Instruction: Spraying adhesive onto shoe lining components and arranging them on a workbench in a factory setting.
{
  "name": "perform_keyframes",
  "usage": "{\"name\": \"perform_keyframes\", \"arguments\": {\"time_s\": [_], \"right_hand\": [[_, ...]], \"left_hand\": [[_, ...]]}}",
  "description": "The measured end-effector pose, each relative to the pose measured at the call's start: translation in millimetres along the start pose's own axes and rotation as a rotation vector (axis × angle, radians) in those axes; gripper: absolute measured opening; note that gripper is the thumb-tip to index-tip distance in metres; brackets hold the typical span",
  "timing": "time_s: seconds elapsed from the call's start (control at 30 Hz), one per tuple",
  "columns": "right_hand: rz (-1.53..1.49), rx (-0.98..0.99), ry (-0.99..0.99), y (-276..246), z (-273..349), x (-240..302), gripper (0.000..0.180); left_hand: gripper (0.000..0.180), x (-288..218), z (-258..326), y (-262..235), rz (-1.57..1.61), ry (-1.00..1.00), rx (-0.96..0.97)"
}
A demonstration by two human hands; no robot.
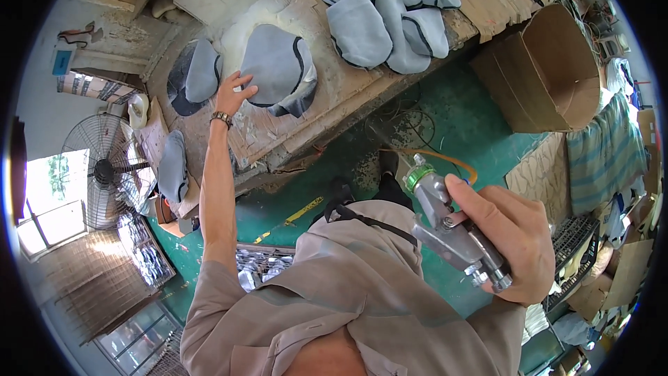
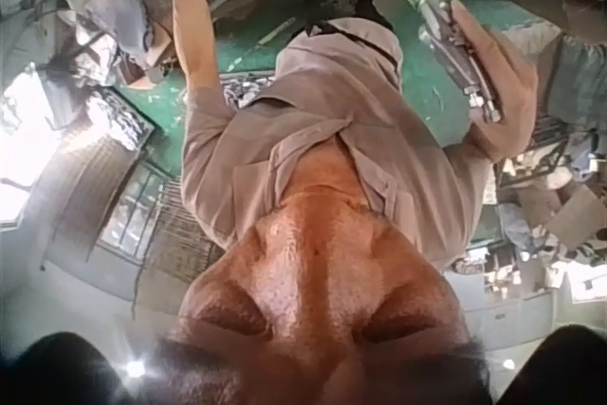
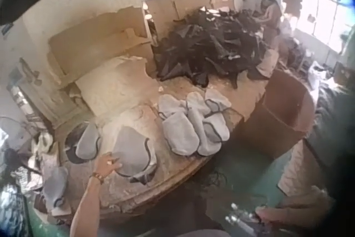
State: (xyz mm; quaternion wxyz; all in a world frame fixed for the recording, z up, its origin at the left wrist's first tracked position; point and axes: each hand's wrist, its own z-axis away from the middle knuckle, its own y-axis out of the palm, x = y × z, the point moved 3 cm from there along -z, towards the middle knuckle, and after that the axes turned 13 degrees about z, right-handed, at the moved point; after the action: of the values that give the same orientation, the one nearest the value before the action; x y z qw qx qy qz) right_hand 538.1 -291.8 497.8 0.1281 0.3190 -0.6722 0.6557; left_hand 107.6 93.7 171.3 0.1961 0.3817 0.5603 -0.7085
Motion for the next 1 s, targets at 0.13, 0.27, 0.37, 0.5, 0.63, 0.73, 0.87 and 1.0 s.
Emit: {"name": "perform_keyframes", "arguments": {"time_s": [0.13, 0.27, 0.37, 0.5, 0.63, 0.73, 0.87, 1.0], "right_hand": [[0.222, -0.072, -0.019, -9.6, -18.2, -4.1, 0.071], [0.234, -0.098, -0.037, -15.5, -44.6, -6.3, 0.070], [0.230, -0.072, -0.033, -13.2, -65.7, -5.4, 0.070], [0.155, -0.109, 0.158, -9.2, -83.3, 10.9, 0.062], [0.148, -0.087, 0.028, -2.0, -109.7, 23.3, 0.057], [0.175, -0.019, -0.296, 4.4, -123.1, 36.6, 0.066], [0.257, -0.016, -0.221, 6.7, -124.4, 49.1, 0.070], [0.090, -0.081, 0.178, 7.7, -110.7, 55.9, 0.052]], "left_hand": [[0.053, -14.5, 20.1, 3.9, 0.053, 0.103, -0.159], [0.047, -27.2, 68.7, 16.8, 0.661, 0.051, -0.466], [0.041, -15.4, 127.7, 18.3, 0.746, -0.011, -0.640], [0.034, 47.8, 223.9, 47.2, 0.833, -0.243, -0.712], [0.026, 144.5, 327.0, 99.3, 0.820, -0.629, -0.657], [0.022, 195.9, 410.5, 148.8, 0.716, -0.978, -0.631], [0.013, 218.1, 493.4, 200.7, 0.768, -1.361, -0.423], [0.017, 208.0, 528.1, 232.0, 0.915, -1.487, -0.440]]}}
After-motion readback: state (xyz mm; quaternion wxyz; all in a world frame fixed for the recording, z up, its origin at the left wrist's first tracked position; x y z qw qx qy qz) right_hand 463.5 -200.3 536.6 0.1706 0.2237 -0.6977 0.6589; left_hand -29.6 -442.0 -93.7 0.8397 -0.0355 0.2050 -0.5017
